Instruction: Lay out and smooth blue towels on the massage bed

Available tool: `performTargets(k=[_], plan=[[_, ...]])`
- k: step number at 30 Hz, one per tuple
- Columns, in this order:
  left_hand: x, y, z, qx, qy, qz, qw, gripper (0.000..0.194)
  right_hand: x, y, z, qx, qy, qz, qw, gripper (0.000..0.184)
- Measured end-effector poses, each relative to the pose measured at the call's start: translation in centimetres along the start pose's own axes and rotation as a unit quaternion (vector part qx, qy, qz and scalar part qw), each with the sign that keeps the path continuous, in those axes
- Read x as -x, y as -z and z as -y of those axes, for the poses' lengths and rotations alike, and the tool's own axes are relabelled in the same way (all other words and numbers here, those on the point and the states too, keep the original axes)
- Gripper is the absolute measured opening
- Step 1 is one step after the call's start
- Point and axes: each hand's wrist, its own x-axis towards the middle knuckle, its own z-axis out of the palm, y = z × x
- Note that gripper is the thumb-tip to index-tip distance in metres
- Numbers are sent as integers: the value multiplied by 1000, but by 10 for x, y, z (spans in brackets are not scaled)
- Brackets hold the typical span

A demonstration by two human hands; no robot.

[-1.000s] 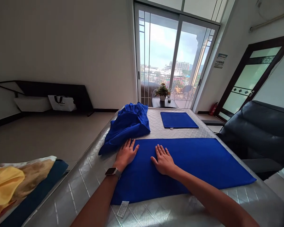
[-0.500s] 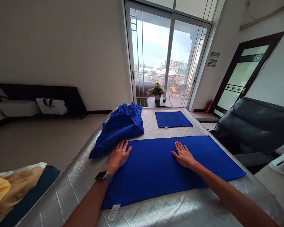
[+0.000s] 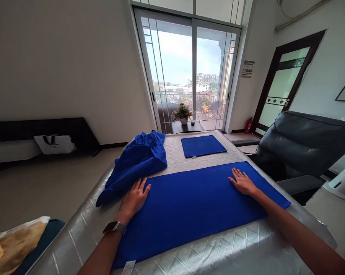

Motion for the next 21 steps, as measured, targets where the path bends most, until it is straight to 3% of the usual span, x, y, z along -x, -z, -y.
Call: performTargets(k=[5, 12, 15, 21], plan=[[2, 10, -7, -6, 12, -13, 1000, 67, -7, -2, -36, 2, -42, -22, 999, 84], [16, 31, -19, -38, -33, -31, 998, 64, -9, -9, -49, 1, -51, -44, 998, 85], [42, 30, -20, -37, -61, -28, 997, 59, -11, -13, -54, 4, -57, -45, 997, 86], [123, 22, -26, -11, -77, 1, 997, 60, -14, -22, -63, 7, -51, -63, 997, 87]])
